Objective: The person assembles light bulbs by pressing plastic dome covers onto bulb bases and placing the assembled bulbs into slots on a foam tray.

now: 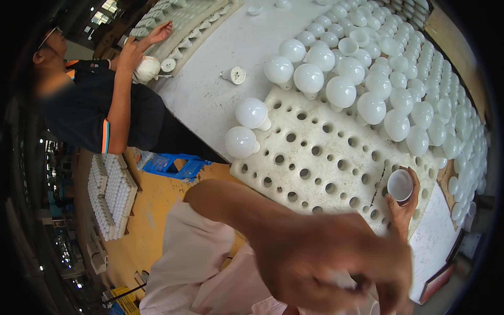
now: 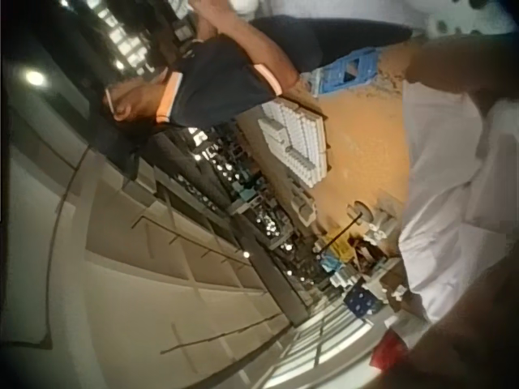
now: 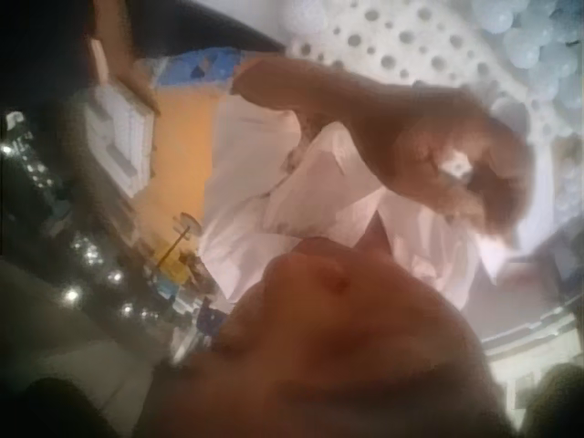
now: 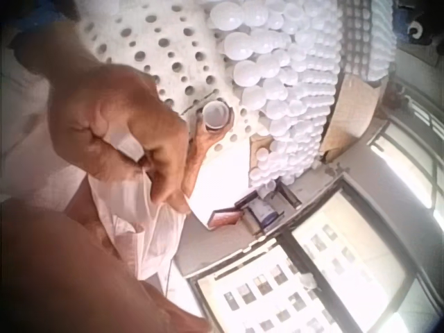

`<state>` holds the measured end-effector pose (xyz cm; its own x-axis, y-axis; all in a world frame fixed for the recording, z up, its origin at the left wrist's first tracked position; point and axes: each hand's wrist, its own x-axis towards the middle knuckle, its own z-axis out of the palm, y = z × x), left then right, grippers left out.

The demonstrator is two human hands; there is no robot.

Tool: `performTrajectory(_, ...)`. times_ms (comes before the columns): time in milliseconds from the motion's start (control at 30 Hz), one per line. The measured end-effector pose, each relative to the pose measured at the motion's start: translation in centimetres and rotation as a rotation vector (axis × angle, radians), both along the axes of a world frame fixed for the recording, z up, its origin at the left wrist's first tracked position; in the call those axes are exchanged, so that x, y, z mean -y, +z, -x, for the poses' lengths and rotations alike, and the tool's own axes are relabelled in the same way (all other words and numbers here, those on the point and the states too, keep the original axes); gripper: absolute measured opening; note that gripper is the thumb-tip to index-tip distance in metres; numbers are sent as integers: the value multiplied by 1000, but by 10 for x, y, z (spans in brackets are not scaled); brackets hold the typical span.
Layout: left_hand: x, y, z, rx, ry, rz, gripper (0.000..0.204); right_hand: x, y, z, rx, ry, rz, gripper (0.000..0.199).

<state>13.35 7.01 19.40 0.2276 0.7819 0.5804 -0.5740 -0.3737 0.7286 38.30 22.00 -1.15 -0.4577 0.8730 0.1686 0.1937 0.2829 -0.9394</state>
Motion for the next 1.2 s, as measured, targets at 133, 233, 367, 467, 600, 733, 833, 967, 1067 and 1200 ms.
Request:
performTrajectory(133, -16, -49, 156, -677, 1137, 117, 21, 3, 5, 5, 10, -6, 57, 93)
performTrajectory(233, -16, -130, 289, -1254, 1411, 459, 56, 0, 16, 14, -22, 2, 84, 92)
performTrajectory(367, -30, -209, 340, -1612, 1237, 620, 65, -2, 20, 3, 10, 30, 96, 87)
performTrajectory(467, -39, -231, 359, -1653, 1151, 637, 54, 1, 31, -1, -19, 25, 162, 90)
performTrajectory(600, -31, -219, 352, -1646, 1122, 770, 46, -10, 29, 9, -22, 136, 178, 88)
performTrajectory(733, 3, -219, 355, -1146, 1352, 827, 51, -8, 42, 28, -108, 295, 152, 80)
performTrajectory(833, 24, -172, 312, -531, 1260, 603, 56, 2, 37, 28, -175, 288, 181, 87)
performTrajectory(967, 74, -96, 203, -462, 859, 506, 55, 5, 31, 23, -102, 376, 108, 92)
performTrajectory(1067, 79, -107, 102, -756, 725, 584, 51, 12, 28, 24, -136, 457, 174, 86)
performTrajectory(1200, 30, -149, 29, -633, 357, 614, 49, 20, 33, 30, -148, 565, 313, 81)
